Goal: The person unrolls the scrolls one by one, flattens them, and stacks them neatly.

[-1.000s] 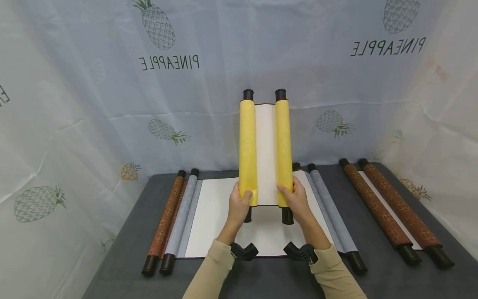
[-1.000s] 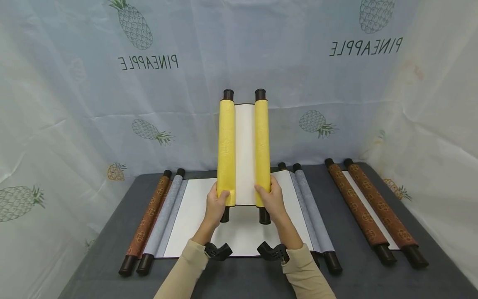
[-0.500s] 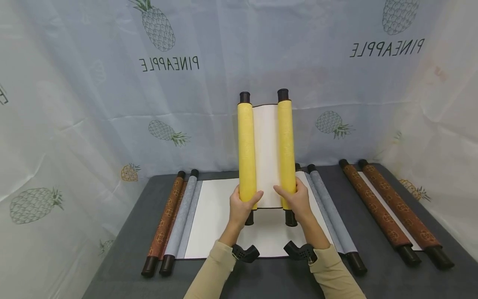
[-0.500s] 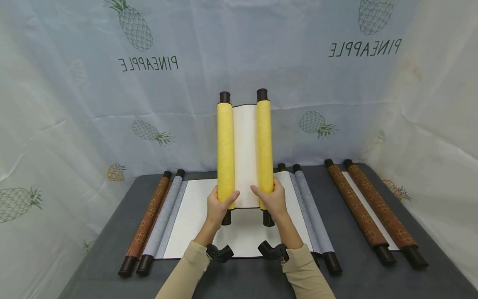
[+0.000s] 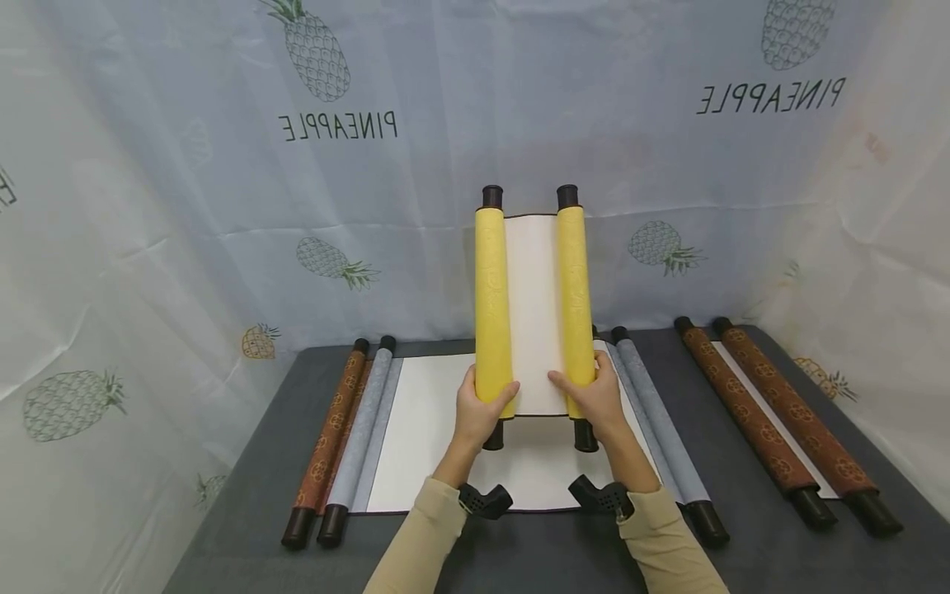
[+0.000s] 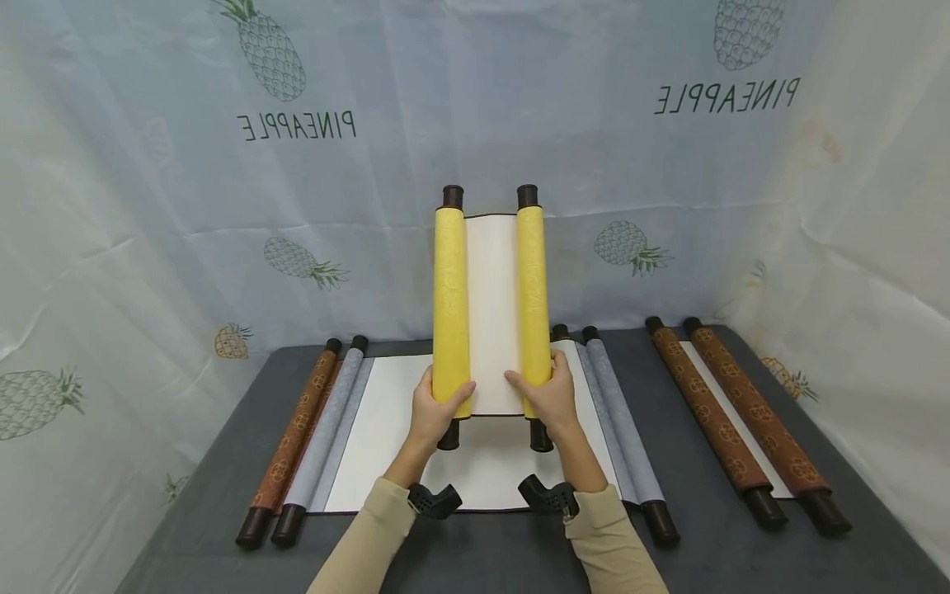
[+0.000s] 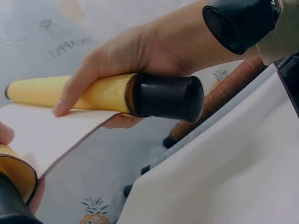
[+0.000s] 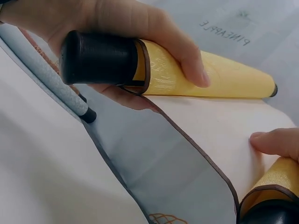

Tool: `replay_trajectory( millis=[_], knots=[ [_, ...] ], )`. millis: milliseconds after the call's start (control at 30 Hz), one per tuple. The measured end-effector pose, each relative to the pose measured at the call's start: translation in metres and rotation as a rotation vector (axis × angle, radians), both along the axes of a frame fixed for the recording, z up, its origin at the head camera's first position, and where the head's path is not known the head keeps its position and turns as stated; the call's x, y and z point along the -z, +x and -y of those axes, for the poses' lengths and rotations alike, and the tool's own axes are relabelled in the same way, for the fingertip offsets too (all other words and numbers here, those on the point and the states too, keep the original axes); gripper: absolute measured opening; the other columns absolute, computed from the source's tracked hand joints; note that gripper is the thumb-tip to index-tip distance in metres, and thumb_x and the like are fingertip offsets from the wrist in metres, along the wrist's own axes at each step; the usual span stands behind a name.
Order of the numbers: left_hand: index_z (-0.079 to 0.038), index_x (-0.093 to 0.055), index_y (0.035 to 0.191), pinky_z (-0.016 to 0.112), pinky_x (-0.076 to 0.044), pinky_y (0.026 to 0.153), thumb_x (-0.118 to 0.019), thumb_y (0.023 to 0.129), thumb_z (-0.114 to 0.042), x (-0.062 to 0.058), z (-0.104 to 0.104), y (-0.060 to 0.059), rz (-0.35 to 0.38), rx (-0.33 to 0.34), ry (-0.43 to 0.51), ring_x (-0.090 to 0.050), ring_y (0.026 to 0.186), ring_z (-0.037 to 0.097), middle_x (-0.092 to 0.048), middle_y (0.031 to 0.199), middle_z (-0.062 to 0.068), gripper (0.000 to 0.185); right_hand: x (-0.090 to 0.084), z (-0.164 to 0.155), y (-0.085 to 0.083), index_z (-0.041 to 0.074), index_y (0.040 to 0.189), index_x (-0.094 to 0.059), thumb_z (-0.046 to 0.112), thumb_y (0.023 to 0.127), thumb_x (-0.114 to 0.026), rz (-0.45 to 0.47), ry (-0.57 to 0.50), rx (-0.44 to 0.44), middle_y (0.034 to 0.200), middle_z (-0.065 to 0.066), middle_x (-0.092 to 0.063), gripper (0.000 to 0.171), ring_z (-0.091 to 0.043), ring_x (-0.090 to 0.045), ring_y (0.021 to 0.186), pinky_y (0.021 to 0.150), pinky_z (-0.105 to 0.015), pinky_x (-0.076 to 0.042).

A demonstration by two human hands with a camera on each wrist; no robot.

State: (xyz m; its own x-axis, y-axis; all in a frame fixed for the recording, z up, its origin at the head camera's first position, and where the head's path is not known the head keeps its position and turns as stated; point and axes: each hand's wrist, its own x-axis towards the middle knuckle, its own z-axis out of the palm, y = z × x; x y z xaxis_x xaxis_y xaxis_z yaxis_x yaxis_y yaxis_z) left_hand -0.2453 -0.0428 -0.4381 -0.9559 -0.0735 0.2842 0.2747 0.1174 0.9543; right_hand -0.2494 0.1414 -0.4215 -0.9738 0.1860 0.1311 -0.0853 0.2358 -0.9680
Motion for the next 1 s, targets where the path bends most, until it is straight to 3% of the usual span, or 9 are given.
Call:
replay_trajectory(
  millis=[200,533,833,1000],
  knots=[
    [0.001,-0.054,0.118,0.024,-0.046,0.069,-0.072,0.083,-0.016,-0.001,0.004,-0.002,0.021,0.028,-0.026,-0.052,0.078,0.011,-0.059,0.097,0.018,0.043,0.0,-0.005,-0.002,0.0,0.125,-0.041,0.019,0.083,-0.073,-0.005,0.022,0.011,0.092,-0.013,-0.054,0.056,-0.011,-0.052,0.068,0.059,-0.025,-0.047],
    [0.006,-0.057,0.107,0.023,-0.046,0.064,-0.073,0.08,-0.015,-0.001,0.009,-0.002,0.023,0.007,-0.047,-0.052,0.071,0.011,-0.06,0.091,0.022,0.038,0.001,-0.01,-0.002,0.001,0.126,-0.043,0.015,0.086,-0.069,-0.009,0.029,0.012,0.093,-0.012,-0.053,0.05,-0.011,-0.05,0.069,0.061,-0.025,-0.046],
    [0.001,-0.051,0.129,0.023,-0.051,0.074,-0.07,0.085,-0.011,-0.005,0.021,-0.008,0.01,0.083,-0.031,-0.057,0.084,0.012,-0.061,0.107,0.024,0.049,0.0,-0.024,-0.004,0.004,0.128,-0.049,0.018,0.088,-0.067,-0.011,0.014,-0.026,0.091,0.001,-0.049,0.046,-0.009,-0.049,0.073,0.067,-0.025,-0.045],
    [0.003,-0.042,0.136,0.027,-0.054,0.078,-0.063,0.091,-0.009,-0.008,0.028,-0.009,0.032,0.184,-0.021,-0.06,0.088,0.012,-0.059,0.115,0.028,0.051,-0.001,-0.03,-0.004,0.003,0.128,-0.051,0.017,0.087,-0.069,-0.019,0.009,-0.033,0.087,0.006,-0.05,0.046,-0.007,-0.051,0.072,0.067,-0.024,-0.046]
  ],
)
